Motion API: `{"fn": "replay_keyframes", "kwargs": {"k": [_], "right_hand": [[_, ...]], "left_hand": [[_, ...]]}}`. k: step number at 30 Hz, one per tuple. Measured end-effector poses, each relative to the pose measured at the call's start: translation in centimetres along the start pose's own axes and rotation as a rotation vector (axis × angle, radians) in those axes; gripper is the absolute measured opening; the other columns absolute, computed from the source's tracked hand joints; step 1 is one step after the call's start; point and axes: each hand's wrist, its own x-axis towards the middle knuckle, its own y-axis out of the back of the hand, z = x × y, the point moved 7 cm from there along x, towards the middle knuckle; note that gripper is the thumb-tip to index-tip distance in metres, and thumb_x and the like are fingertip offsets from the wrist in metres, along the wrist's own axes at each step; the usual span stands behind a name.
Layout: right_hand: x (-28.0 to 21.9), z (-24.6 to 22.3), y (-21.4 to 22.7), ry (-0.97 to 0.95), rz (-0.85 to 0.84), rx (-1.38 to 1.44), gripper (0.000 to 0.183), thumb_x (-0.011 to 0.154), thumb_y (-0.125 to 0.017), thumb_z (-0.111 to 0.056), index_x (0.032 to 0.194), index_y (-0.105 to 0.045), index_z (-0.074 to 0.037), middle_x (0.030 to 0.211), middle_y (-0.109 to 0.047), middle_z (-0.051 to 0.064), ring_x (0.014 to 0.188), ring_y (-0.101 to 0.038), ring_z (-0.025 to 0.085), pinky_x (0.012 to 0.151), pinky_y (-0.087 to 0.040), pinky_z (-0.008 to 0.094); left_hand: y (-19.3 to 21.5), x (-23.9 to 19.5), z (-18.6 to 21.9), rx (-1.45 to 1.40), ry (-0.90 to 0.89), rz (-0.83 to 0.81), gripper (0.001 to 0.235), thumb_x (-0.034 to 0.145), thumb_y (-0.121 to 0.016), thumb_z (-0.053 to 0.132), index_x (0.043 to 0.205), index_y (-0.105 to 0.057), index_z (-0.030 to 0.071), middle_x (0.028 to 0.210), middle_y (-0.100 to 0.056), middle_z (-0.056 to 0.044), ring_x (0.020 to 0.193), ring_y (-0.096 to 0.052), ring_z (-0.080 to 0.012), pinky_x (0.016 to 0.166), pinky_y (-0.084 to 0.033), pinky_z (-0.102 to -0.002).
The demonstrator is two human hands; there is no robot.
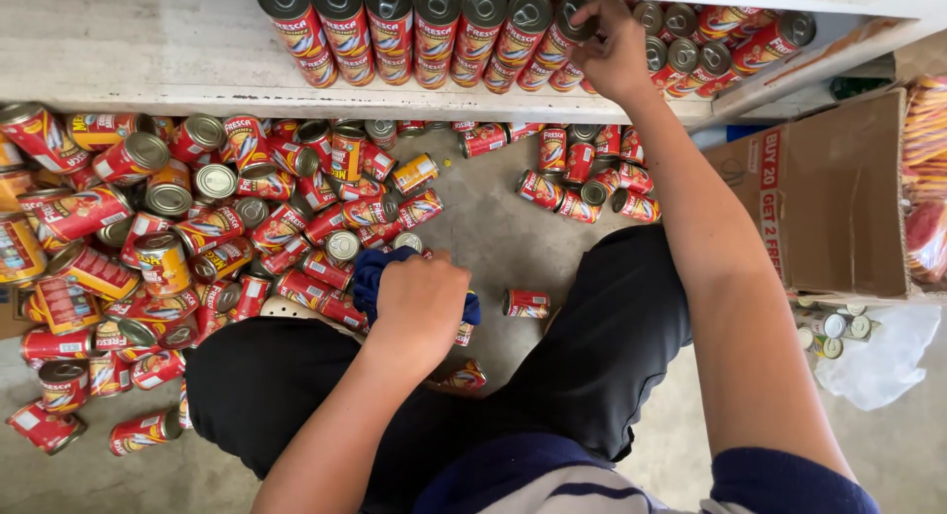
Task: Cleaning canned goods that have spilled on the floor with a cloth and placing them back onto the shelves.
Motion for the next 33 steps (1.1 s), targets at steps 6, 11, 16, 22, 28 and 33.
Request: {"fn": "replay_keyframes", "kwargs": {"k": [6,11,16,22,28,33], "right_hand": [[0.3,-3.7,0.1,0.124,0.077,-0.187,0.049,0.07,-0.082,0.004,0.115,-0.064,-0.003,0.104,-0.059,0.015,0.085,-0.057,0.028,0.07,-0.053,0.038],[0.2,-3.2,-0.4,0.04,0.133,-0.322,0.051,0.068,-0.093,0.001,0.109,-0.063,-0.006,0.113,-0.054,0.013,0.085,-0.064,0.027,0.075,-0.056,0.04],[0.4,-2.7,-0.5,0.021,0.154,-0.275,0.051,0.066,-0.089,0.01,0.108,-0.063,-0.004,0.108,-0.056,0.013,0.075,-0.065,0.025,0.065,-0.056,0.037],[0.4,-2.9,-0.4,0.033,0.143,-0.228,0.047,0.067,-0.088,0.013,0.104,-0.064,-0.002,0.111,-0.055,0.012,0.074,-0.062,0.022,0.061,-0.06,0.034],[0.4,-3.4,-0.2,0.037,0.145,-0.225,0.049,0.065,-0.087,0.015,0.104,-0.063,-0.003,0.109,-0.056,0.011,0.078,-0.063,0.023,0.061,-0.061,0.033],[0.3,-3.6,-0.4,0.013,0.124,-0.226,0.051,0.066,-0.084,0.016,0.106,-0.059,-0.004,0.113,-0.054,0.012,0.08,-0.064,0.024,0.065,-0.059,0.036]], "left_hand": [[0.5,-0.2,0.2,0.016,0.003,-0.003,0.013,0.086,-0.063,0.014,0.086,-0.076,0.013,0.093,-0.067,-0.013,0.072,-0.068,-0.0343,0.06,-0.054,-0.045],[0.5,-0.2,0.2,0.017,0.009,-0.02,0.011,0.086,-0.064,0.014,0.087,-0.075,0.012,0.093,-0.067,-0.013,0.071,-0.068,-0.0333,0.061,-0.054,-0.044],[0.6,-0.3,0.0,0.002,0.007,-0.009,0.009,0.085,-0.065,0.012,0.087,-0.074,0.012,0.091,-0.066,-0.012,0.07,-0.066,-0.0314,0.059,-0.052,-0.042],[0.6,-0.4,0.0,0.013,0.0,-0.036,0.009,0.083,-0.067,0.011,0.09,-0.074,0.012,0.095,-0.066,-0.013,0.073,-0.068,-0.0321,0.061,-0.054,-0.043],[0.7,-0.4,0.0,0.011,0.003,-0.034,0.01,0.086,-0.065,0.013,0.091,-0.074,0.011,0.094,-0.066,-0.013,0.073,-0.068,-0.0318,0.06,-0.054,-0.043],[0.0,-0.2,0.1,0.015,0.003,-0.049,0.012,0.087,-0.063,0.014,0.092,-0.074,0.012,0.095,-0.067,-0.012,0.074,-0.068,-0.0323,0.061,-0.053,-0.043]]}}
